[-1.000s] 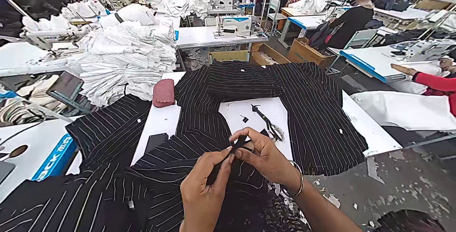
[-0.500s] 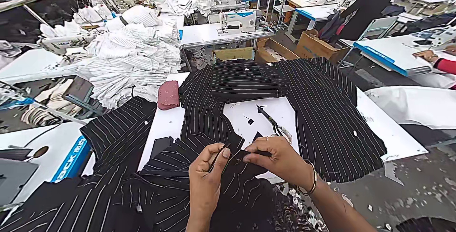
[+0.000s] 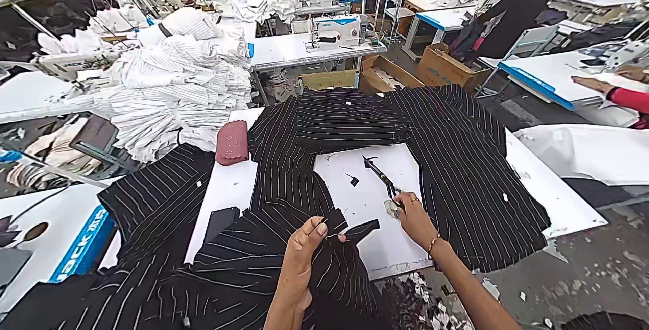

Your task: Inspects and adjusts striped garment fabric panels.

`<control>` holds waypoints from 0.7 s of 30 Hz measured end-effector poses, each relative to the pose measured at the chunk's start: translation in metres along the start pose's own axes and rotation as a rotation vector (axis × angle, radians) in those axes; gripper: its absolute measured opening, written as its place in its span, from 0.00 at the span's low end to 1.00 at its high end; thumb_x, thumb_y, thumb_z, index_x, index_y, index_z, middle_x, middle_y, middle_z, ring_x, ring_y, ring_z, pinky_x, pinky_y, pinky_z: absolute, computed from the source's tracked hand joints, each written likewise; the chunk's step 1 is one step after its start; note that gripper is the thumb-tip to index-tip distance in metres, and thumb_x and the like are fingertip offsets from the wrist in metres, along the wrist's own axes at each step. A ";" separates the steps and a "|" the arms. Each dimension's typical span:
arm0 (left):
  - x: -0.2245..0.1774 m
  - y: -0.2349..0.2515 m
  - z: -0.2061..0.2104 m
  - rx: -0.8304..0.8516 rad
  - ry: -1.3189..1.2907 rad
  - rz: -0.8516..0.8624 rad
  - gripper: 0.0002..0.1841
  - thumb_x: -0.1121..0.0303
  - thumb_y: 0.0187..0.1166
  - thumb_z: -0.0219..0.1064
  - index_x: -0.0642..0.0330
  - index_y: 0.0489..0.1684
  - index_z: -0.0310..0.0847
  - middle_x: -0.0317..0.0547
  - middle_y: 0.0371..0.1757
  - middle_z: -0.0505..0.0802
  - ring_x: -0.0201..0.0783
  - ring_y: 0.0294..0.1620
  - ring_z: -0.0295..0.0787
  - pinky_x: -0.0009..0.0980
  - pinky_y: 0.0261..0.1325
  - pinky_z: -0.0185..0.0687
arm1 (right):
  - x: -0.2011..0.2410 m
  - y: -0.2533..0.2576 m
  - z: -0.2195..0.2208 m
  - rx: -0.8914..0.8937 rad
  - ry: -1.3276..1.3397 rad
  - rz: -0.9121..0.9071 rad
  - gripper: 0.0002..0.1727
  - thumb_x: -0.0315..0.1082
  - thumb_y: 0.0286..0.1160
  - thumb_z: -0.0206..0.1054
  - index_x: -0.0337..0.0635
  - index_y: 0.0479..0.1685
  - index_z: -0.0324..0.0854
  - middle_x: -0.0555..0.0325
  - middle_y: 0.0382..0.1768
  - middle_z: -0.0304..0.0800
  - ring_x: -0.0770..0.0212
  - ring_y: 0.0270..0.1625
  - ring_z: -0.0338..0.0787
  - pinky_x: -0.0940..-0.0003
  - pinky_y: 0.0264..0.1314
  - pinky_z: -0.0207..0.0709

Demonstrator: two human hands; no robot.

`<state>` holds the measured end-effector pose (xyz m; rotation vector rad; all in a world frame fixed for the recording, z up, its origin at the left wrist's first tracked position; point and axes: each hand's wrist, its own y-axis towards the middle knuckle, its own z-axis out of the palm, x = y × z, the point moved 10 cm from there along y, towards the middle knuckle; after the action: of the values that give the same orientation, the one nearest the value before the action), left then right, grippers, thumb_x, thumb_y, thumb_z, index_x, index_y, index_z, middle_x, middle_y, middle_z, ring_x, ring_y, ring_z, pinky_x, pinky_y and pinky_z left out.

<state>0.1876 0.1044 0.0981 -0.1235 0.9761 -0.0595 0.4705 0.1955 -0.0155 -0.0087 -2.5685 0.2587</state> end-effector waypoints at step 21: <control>-0.010 -0.006 0.025 0.137 0.237 0.106 0.11 0.78 0.84 0.55 0.60 0.41 0.85 0.35 0.33 0.96 0.27 0.35 0.95 0.24 0.43 0.92 | 0.050 -0.203 -0.018 0.642 0.779 -0.235 0.30 0.72 0.63 0.71 0.56 0.38 0.74 0.81 0.21 0.71 0.85 0.20 0.69 0.87 0.23 0.62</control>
<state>0.2023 0.1016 0.1212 0.0631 1.2099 -0.0436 0.4474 0.0024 0.0638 0.3549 -1.6144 0.7972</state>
